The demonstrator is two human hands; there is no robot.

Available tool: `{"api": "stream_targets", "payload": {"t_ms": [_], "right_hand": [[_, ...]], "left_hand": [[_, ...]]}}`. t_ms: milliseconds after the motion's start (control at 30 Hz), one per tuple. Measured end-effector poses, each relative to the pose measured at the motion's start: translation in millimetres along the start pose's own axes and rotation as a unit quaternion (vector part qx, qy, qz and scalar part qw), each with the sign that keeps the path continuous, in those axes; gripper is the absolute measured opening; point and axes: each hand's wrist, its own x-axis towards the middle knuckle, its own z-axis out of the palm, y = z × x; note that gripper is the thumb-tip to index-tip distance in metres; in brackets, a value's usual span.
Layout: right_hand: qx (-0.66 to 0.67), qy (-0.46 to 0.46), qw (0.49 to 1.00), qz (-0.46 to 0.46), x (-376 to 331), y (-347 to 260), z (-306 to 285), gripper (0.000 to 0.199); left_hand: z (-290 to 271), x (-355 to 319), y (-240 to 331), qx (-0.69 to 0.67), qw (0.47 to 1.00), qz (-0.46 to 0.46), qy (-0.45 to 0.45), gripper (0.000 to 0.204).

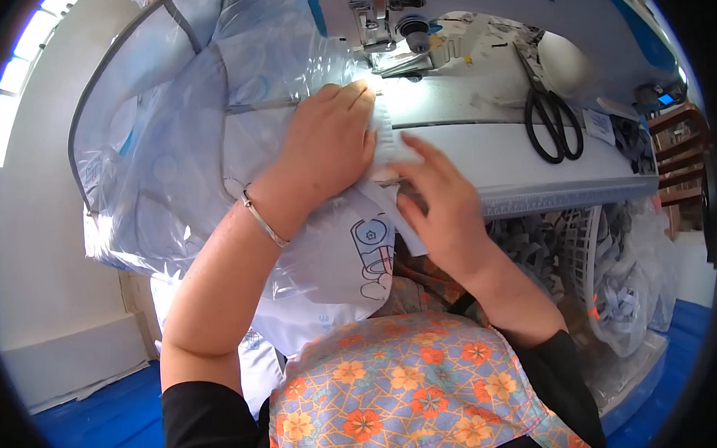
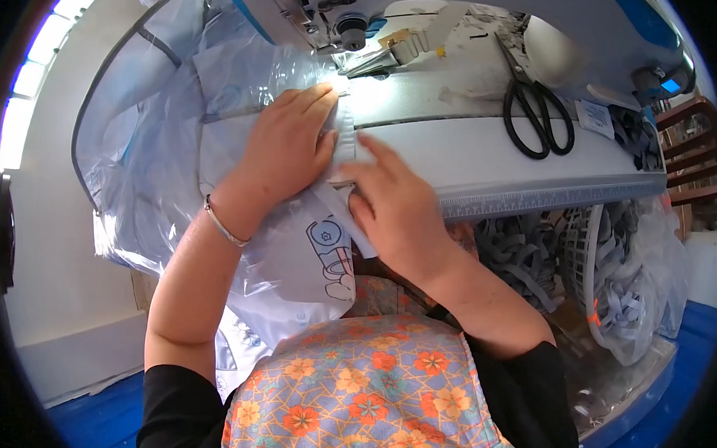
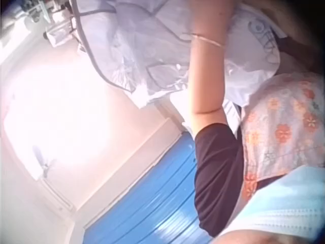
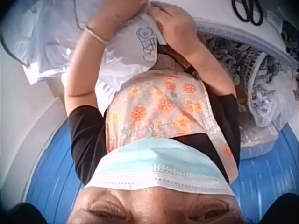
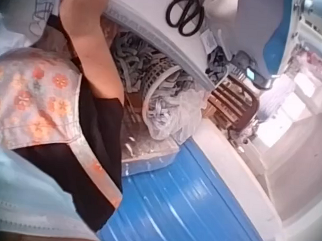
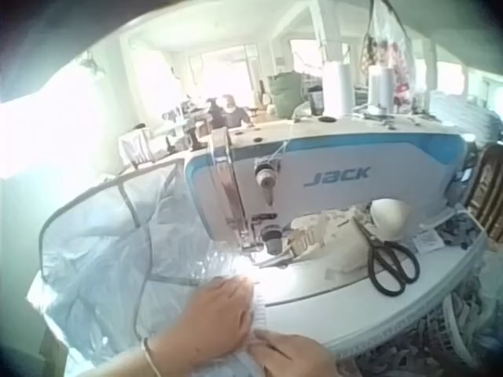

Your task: Using an industrial sewing machine to sew fabric pieces and plastic panels together.

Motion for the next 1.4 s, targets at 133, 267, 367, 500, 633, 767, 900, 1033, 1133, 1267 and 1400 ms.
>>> {"api": "stream_targets", "payload": {"t_ms": [133,267,367,500,633,767,900,1033,1133,1267,1400], "right_hand": [[0.467,0.066,0.829,0.301,25,-13,-18,0.058],[0.705,0.125,0.627,0.307,51,10,-9,0.051],[0.74,0.133,0.593,0.288,65,32,2,0.048],[0.755,0.186,0.562,0.28,78,25,6,0.051],[0.75,0.215,0.556,0.286,87,17,7,0.051],[0.737,0.208,0.57,0.299,90,25,6,0.049],[0.701,0.199,0.613,0.306,91,24,4,0.04],[0.688,0.185,0.64,0.288,90,28,4,0.037],[0.678,0.184,0.653,0.281,92,25,4,0.036],[0.682,0.181,0.649,0.284,90,24,5,0.034],[0.606,0.164,0.72,0.296,80,20,3,0.029]], "left_hand": [[-9,-6,-8,-0.045,0.999,-0.01,-0.012,0.046],[-2,-3,-14,-0.037,0.997,-0.004,0.061,0.044],[-6,3,-15,-0.075,0.997,-0.005,0.008,0.044],[-7,1,-15,-0.075,0.997,-0.011,0.0,0.044],[-8,1,-16,-0.083,0.997,-0.004,0.007,0.042],[-8,3,-17,-0.087,0.996,-0.005,-0.005,0.043],[-7,3,-18,-0.08,0.997,-0.004,0.008,0.042],[-8,7,-17,-0.07,0.998,0.003,0.001,0.038],[-9,10,-19,-0.059,0.998,0.002,-0.013,0.035],[-5,12,-20,-0.031,0.999,0.011,0.002,0.032],[-4,15,-17,0.0,1.0,0.011,-0.013,0.029]]}}
